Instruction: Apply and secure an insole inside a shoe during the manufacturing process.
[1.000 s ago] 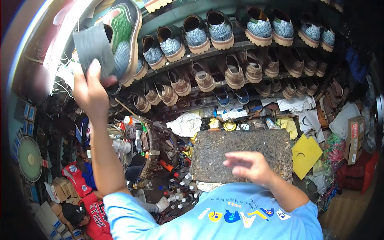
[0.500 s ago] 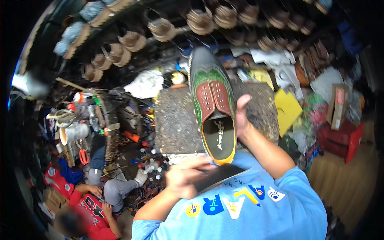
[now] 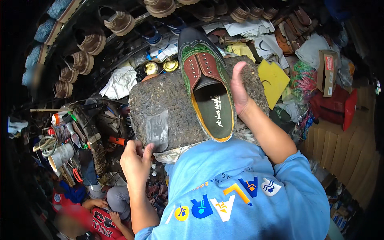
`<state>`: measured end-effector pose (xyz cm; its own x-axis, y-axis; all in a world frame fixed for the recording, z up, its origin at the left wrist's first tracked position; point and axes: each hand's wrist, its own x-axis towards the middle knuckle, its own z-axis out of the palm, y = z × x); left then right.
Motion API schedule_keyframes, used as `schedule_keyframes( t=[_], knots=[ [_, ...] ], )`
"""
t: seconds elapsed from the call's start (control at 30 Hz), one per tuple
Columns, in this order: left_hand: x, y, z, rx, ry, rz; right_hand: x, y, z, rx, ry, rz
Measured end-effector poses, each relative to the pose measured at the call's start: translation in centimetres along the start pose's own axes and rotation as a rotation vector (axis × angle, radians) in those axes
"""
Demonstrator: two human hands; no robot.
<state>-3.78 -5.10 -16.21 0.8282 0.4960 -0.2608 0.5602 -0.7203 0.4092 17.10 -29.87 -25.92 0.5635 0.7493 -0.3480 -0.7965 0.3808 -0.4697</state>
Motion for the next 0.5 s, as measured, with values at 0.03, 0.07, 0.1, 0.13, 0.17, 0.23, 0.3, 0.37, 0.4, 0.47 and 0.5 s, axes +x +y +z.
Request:
schedule_keyframes(
  t=[0.03,0.07,0.1,0.13,0.17,0.23,0.3,0.37,0.4,0.47,0.5],
  knots=[
    [0.2,0.0,0.2,-0.099,0.095,0.167,0.2,-0.1,-0.2,0.011,0.012,0.021],
    [0.6,0.8,0.1,-0.139,0.199,0.459,0.4,-0.3,0.0,0.049,-0.006,0.040],
    [0.9,3.0,-0.1,-0.194,0.240,0.600,0.4,-0.5,-0.1,0.046,-0.009,0.056],
    [1.1,4.3,-0.3,-0.235,0.226,0.700,0.7,-0.4,-0.2,-0.015,-0.003,0.087],
    [1.5,6.0,-0.4,-0.258,0.178,0.808,0.6,-0.8,-0.2,-0.075,0.006,0.108],
    [1.5,7.2,0.7,-0.327,0.101,0.865,0.0,-1.0,0.1,-0.233,0.156,0.096],
    [1.5,7.6,2.1,-0.349,0.035,0.854,-1.5,-1.2,-0.8,-0.588,0.344,-0.029],
    [1.5,7.3,2.5,-0.356,0.029,0.799,-4.2,-2.7,-0.1,-1.087,0.665,-0.123],
    [1.6,7.2,2.7,-0.363,0.014,0.766,-5.3,-3.1,-0.9,-1.206,0.706,-0.275],
    [2.0,5.3,3.1,-0.294,0.051,0.665,-8.5,-3.9,-0.6,-1.373,0.672,-0.533],
    [2.2,3.9,3.3,-0.222,0.089,0.565,-9.8,-4.1,-0.2,-1.416,0.630,-0.636]
  ],
)
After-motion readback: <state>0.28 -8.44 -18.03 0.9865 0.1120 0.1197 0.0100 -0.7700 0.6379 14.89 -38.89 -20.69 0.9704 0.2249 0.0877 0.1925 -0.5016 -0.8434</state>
